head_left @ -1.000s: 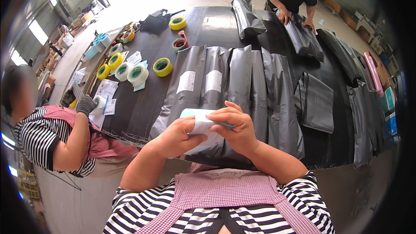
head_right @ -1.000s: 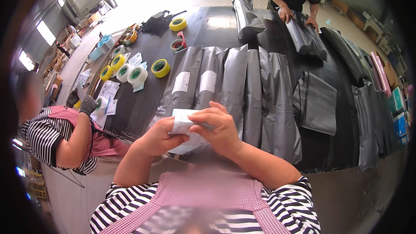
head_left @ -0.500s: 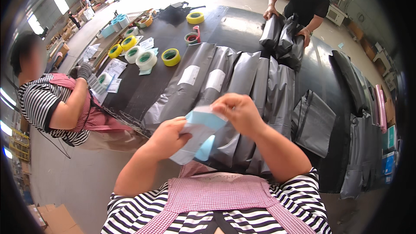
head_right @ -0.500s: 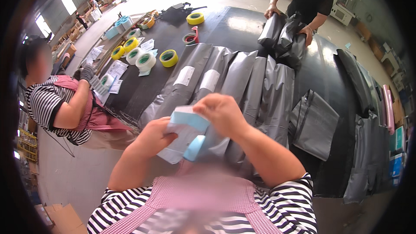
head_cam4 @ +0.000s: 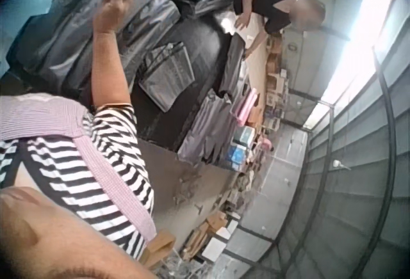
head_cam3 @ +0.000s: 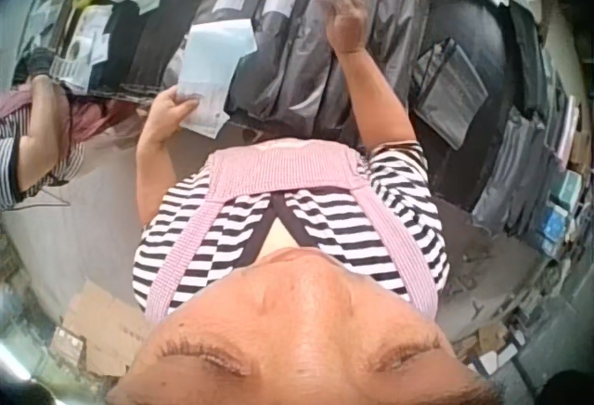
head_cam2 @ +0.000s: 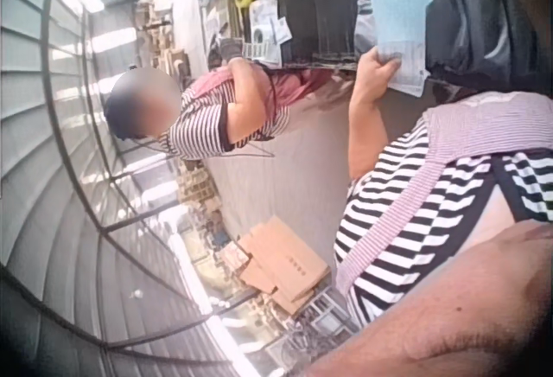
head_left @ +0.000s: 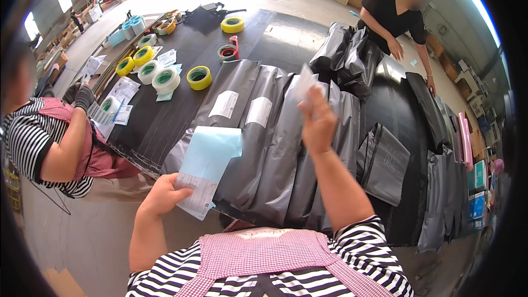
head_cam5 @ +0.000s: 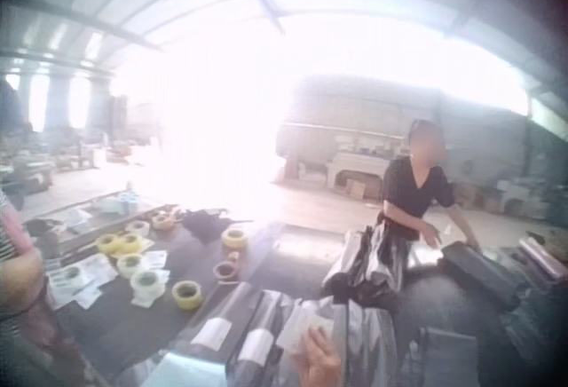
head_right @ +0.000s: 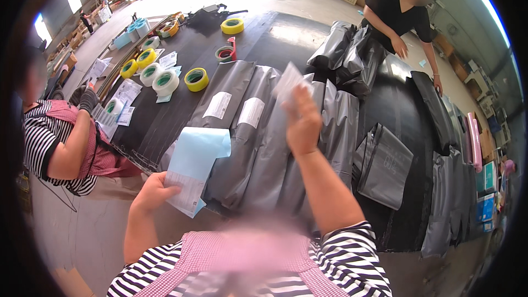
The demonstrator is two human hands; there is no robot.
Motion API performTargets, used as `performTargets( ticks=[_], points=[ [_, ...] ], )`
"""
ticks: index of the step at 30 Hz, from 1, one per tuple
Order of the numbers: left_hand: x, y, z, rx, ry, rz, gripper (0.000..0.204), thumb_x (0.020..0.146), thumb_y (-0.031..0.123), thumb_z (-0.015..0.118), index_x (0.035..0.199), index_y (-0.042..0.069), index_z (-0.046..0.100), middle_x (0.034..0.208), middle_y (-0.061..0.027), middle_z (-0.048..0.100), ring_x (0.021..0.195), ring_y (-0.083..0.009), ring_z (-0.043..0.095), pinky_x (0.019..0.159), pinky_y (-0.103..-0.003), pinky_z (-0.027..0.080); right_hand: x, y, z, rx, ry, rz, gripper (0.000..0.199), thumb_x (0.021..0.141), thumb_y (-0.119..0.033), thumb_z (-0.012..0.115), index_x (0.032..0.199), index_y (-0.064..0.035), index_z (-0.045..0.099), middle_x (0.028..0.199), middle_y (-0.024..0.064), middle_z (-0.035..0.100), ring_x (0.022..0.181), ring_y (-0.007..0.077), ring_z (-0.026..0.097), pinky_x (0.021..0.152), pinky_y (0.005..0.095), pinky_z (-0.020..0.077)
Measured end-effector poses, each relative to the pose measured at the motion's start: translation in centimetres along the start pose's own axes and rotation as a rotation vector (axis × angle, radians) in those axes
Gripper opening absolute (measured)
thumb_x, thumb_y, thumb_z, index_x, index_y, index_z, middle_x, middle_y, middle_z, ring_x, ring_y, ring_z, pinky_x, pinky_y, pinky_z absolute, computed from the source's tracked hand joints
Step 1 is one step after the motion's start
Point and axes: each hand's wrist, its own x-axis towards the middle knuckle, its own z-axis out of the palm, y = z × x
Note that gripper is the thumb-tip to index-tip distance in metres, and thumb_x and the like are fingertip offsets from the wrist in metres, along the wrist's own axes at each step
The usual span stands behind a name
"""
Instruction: The person places foam rolls into plastic bags, tapes the ends of the rolls, and applies adhesive labels to the packaged items on a large work table.
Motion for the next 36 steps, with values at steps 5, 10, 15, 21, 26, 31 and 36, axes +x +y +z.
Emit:
performTargets(
  ticks=[5,10,15,21,26,31,36],
  points=[
    [2.2,-0.7,-0.8,0.009,-0.026,0.032,0.025,0.086,0.001,0.069,0.11,-0.006,0.069,0.1,-0.0081,0.073,0.091,-0.013,0.066,0.083,-0.031,0.053,-5.5,1.5,1.8,-0.15,-0.273,-0.067,0.04,0.084,-0.019,0.079,0.119,-0.0022,0.07,0.133,0.0172,0.063,0.135,0.0354,0.05,0.109,0.0426,0.0439],
    [3.4,-1.1,-1.5,-0.002,-0.069,0.014,0.025,0.086,0.0,0.069,0.11,-0.006,0.069,0.1,-0.0082,0.073,0.091,-0.0132,0.066,0.083,-0.031,0.054,-5.8,2.4,2.0,-0.158,-0.464,0.037,0.037,0.084,-0.019,0.077,0.117,-0.0033,0.071,0.135,0.016,0.062,0.135,0.0342,0.05,0.11,0.0421,0.0434],
    [3.8,-0.6,-1.9,0.006,-0.095,0.0,0.026,0.085,-0.001,0.068,0.111,-0.006,0.068,0.101,-0.0079,0.073,0.092,-0.0132,0.066,0.084,-0.031,0.053,-5.9,2.9,1.1,-0.129,-0.701,0.131,0.034,0.087,-0.022,0.073,0.116,-0.0045,0.072,0.136,0.0146,0.061,0.137,0.0324,0.048,0.115,0.0458,0.0374],
    [3.8,0.2,-2.4,0.04,-0.105,-0.008,0.029,0.084,-0.004,0.068,0.113,-0.005,0.068,0.103,-0.0058,0.073,0.094,-0.0123,0.065,0.088,-0.031,0.052,-1.8,-1.4,1.0,-0.328,-0.809,0.231,0.032,0.094,-0.021,0.06,0.123,-0.0082,0.066,0.142,0.013,0.057,0.138,0.0329,0.046,0.118,0.0589,0.0259],
    [3.8,1.0,-1.8,0.03,-0.141,0.025,0.029,0.084,-0.004,0.068,0.113,-0.005,0.068,0.103,-0.0062,0.072,0.095,-0.012,0.065,0.088,-0.031,0.052,-4.6,1.6,6.6,-0.541,-0.954,0.317,0.066,0.095,-0.031,0.057,0.154,-0.0107,0.036,0.167,0.0094,0.017,0.155,0.0321,0.006,0.122,0.0602,0.0115],
    [3.3,0.2,-1.9,0.044,-0.133,0.021,0.028,0.086,-0.001,0.069,0.113,-0.006,0.066,0.102,-0.008,0.072,0.094,-0.0135,0.065,0.086,-0.032,0.053,-5.3,5.4,4.7,-0.325,-0.963,0.351,0.09,0.092,-0.047,0.062,0.162,-0.015,0.014,0.169,0.0089,0.001,0.156,0.0324,-0.005,0.122,0.0595,0.0071],
    [4.3,0.0,-0.9,-0.066,-0.262,0.094,0.029,0.086,0.003,0.071,0.114,-0.005,0.067,0.102,-0.0071,0.072,0.095,-0.0131,0.064,0.086,-0.032,0.052,-5.5,5.6,3.9,-0.309,-0.945,0.37,0.093,0.092,-0.052,0.062,0.162,-0.0181,0.011,0.169,0.0111,0.0,0.155,0.0334,-0.005,0.122,0.058,0.0074]
  ],
)
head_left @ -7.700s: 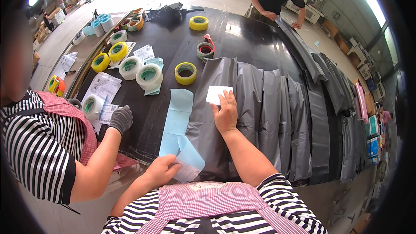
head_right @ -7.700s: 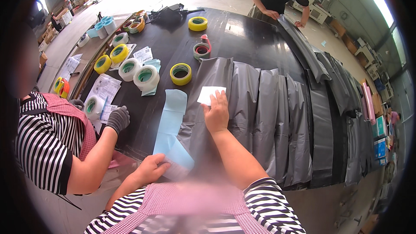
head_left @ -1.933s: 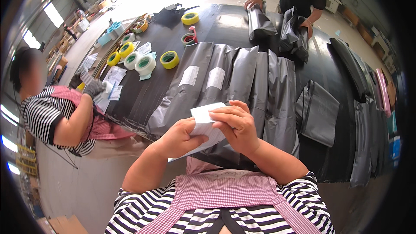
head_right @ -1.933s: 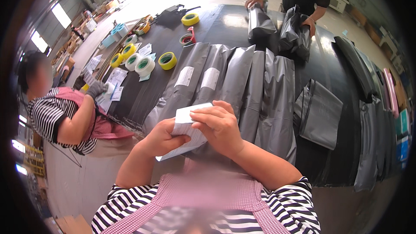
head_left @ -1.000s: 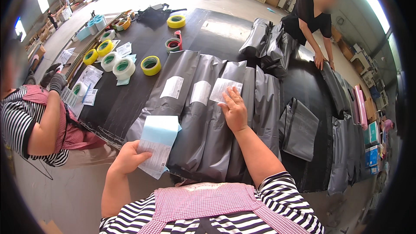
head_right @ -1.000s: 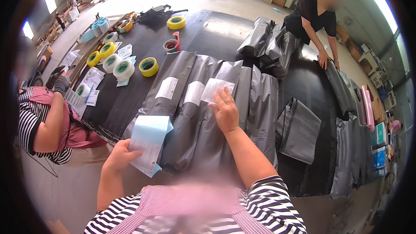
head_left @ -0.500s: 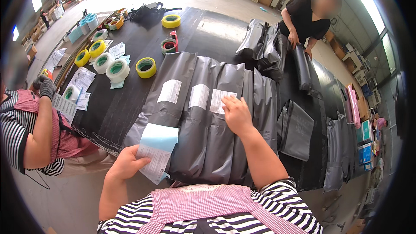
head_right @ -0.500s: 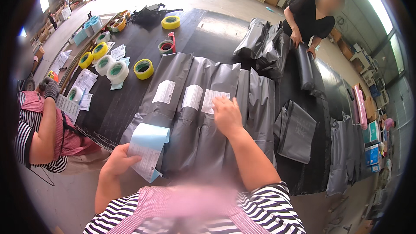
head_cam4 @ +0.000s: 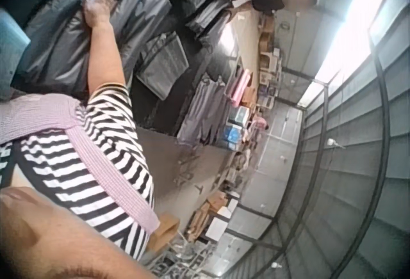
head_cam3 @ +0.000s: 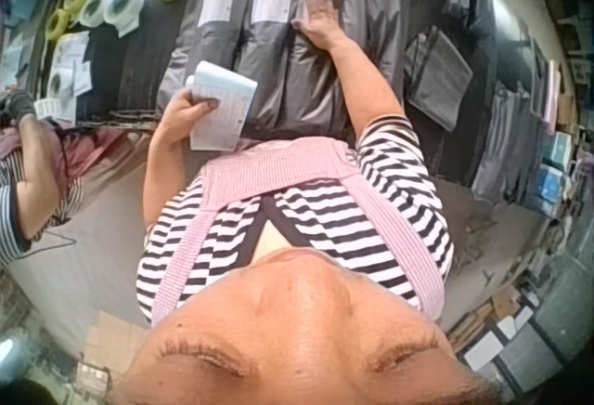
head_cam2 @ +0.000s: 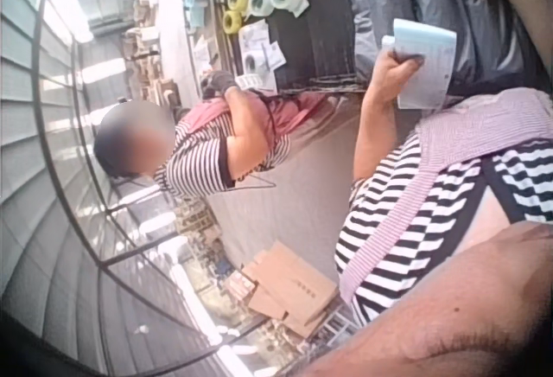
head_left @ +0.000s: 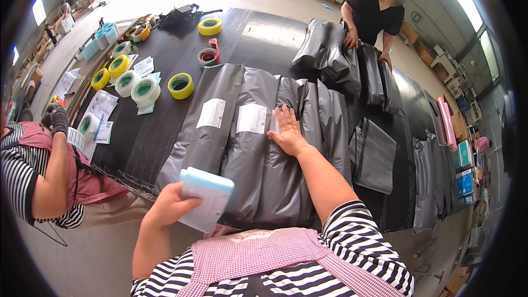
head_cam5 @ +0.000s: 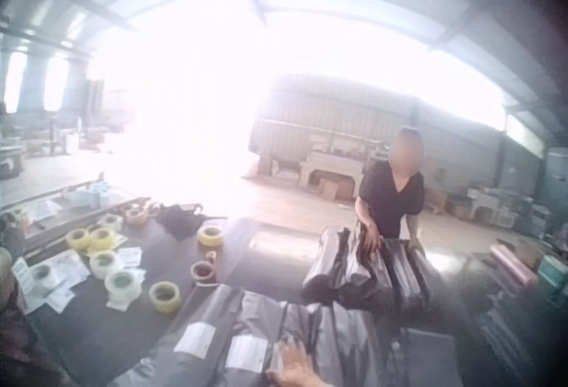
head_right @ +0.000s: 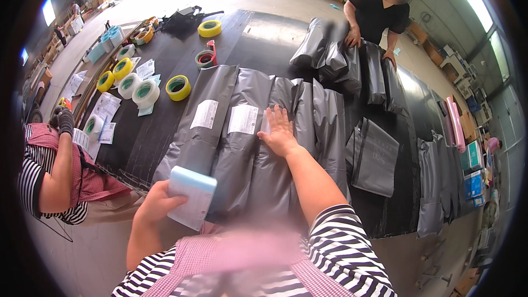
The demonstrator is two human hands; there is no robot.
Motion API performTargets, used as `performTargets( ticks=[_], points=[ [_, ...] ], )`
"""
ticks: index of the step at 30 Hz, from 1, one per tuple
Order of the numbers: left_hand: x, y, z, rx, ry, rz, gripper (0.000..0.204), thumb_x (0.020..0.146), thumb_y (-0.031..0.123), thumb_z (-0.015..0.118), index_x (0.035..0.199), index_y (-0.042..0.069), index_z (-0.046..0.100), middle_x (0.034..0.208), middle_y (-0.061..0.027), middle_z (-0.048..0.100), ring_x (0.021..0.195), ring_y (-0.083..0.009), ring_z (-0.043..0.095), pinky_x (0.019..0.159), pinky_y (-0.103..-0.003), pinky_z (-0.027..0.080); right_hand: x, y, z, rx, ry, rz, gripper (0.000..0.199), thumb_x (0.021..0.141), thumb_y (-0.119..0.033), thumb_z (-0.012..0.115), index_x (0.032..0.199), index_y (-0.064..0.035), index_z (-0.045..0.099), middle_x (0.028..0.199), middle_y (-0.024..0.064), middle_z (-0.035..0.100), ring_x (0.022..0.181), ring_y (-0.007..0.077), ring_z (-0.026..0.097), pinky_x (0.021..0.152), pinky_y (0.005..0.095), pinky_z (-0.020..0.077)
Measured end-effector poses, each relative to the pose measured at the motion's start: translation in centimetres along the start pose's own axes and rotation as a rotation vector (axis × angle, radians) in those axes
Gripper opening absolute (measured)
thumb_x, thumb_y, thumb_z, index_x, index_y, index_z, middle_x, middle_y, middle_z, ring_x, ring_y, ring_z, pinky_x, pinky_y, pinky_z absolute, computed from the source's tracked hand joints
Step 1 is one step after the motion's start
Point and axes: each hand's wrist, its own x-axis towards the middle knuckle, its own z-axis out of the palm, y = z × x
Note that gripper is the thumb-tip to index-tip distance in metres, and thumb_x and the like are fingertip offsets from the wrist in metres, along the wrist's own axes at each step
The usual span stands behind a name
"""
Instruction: The person places foam rolls into plastic bags, tapes the ends of the rolls, and applies adhesive labels to the packaged items on a large work table.
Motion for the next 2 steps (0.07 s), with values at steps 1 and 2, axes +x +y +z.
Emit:
performTargets(
  ticks=[1,2],
  points=[
    [1.38,0.69,0.9,-0.024,-0.071,0.014,0.03,0.085,0.004,0.071,0.114,-0.004,0.068,0.103,-0.0064,0.072,0.095,-0.0131,0.065,0.087,-0.033,0.053,-0.04,0.09,-0.01,-0.015,0.001,0.001,0.093,0.092,-0.052,0.062,0.162,-0.0186,0.011,0.169,0.0111,0.0,0.155,0.0334,-0.005,0.122,0.058,0.0073],
    [1.1,0.83,0.91,-0.021,-0.066,0.014,0.03,0.085,0.004,0.071,0.114,-0.004,0.068,0.103,-0.0064,0.072,0.095,-0.0131,0.065,0.087,-0.033,0.053,0.02,-0.16,0.02,-0.023,-0.003,-0.004,0.093,0.092,-0.052,0.062,0.162,-0.0191,0.011,0.169,0.0111,0.0,0.155,0.0334,-0.005,0.122,0.058,0.0072]
  ],
)
